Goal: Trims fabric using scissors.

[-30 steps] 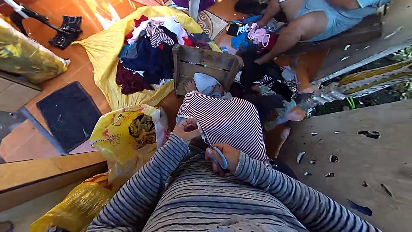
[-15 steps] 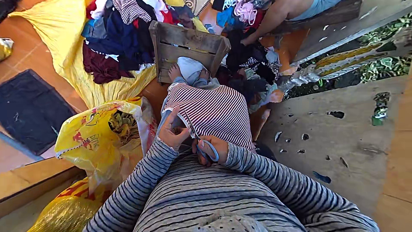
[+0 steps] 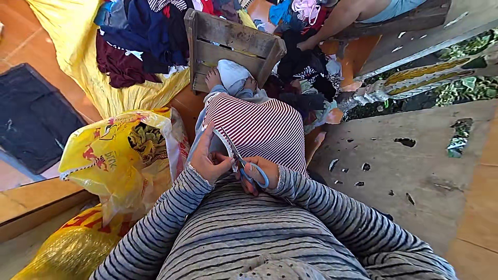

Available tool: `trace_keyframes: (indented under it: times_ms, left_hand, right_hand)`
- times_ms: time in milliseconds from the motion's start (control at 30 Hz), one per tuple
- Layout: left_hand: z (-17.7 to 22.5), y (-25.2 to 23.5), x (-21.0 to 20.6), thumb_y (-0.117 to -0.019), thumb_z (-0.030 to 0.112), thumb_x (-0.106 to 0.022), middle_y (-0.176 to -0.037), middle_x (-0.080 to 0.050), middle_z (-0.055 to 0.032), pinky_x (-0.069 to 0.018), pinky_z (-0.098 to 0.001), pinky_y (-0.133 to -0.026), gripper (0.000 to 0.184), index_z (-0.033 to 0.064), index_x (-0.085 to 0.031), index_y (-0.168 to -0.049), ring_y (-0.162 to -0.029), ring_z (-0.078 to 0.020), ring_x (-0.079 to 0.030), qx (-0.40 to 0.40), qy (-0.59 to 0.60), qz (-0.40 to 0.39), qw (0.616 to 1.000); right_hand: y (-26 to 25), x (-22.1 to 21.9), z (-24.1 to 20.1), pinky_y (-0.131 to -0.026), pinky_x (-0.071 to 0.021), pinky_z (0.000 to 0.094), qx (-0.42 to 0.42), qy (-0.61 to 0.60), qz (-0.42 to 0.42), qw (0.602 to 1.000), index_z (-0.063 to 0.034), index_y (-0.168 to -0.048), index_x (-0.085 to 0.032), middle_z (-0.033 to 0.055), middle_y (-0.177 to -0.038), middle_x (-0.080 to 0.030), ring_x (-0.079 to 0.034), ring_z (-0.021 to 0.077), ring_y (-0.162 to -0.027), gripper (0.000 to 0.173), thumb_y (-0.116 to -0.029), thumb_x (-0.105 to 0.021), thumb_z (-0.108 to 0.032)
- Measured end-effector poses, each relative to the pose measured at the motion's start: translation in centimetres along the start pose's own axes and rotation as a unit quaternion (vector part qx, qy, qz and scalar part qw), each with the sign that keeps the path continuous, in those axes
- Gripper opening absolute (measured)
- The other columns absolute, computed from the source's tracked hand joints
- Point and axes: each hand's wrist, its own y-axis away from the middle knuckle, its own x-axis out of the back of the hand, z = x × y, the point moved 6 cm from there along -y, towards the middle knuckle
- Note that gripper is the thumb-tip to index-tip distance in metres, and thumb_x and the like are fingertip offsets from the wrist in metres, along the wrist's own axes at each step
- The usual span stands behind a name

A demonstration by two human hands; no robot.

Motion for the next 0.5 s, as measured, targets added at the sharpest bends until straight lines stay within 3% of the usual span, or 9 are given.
trace_keyframes:
  times_ms: [100,233,433,500]
  left_hand:
    - [-0.2,0.2,0.0,-0.0758,-0.004,-0.076,-0.163,-0.031,-0.0125,-0.0612,-0.022,-0.066,0.11,0.0061,-0.009,-0.163,-0.071,-0.0041,-0.069,0.005,0.0,-0.012,1.0]
    - [-0.8,0.1,0.1,-0.0743,-0.002,-0.077,-0.163,-0.033,-0.0104,-0.061,-0.0215,-0.064,0.111,0.0068,-0.009,-0.163,-0.071,-0.0036,-0.069,0.003,-0.004,-0.023,1.0]
    - [-1.3,0.3,0.4,-0.0748,-0.003,-0.076,-0.164,-0.031,-0.0106,-0.0623,-0.023,-0.066,0.113,0.007,-0.005,-0.163,-0.073,-0.0057,-0.07,0.031,0.011,-0.025,0.999]
    - [-1.4,0.3,0.7,-0.0762,-0.002,-0.076,-0.162,-0.035,-0.0114,-0.0617,-0.0223,-0.066,0.108,0.0053,-0.011,-0.162,-0.073,-0.0049,-0.07,0.03,0.006,-0.008,1.0]
  right_hand:
    - [-0.1,0.4,0.4,-0.047,-0.0515,0.0207,0.002,-0.008,-0.014,1.0,-0.0133,-0.095,-0.061,-0.0093,-0.057,-0.062,-0.061,0.0038,-0.048,0.056,-0.0853,-0.068,-0.068]
    - [-0.5,1.4,0.4,-0.048,-0.052,0.0214,0.001,0.007,-0.024,1.0,-0.0104,-0.097,-0.062,-0.0087,-0.059,-0.063,-0.062,0.0044,-0.049,0.053,-0.0902,-0.062,-0.063]
    - [-1.5,2.0,0.3,-0.048,-0.0502,0.0199,-0.007,0.026,-0.033,0.999,-0.0121,-0.095,-0.062,-0.0097,-0.059,-0.062,-0.059,0.0025,-0.049,0.056,-0.0864,-0.067,-0.067]
    - [-1.5,1.9,0.5,-0.047,-0.0491,0.0194,-0.017,0.037,-0.025,0.999,-0.0114,-0.095,-0.062,-0.0103,-0.057,-0.059,-0.058,0.0018,-0.048,0.052,-0.0873,-0.068,-0.062]
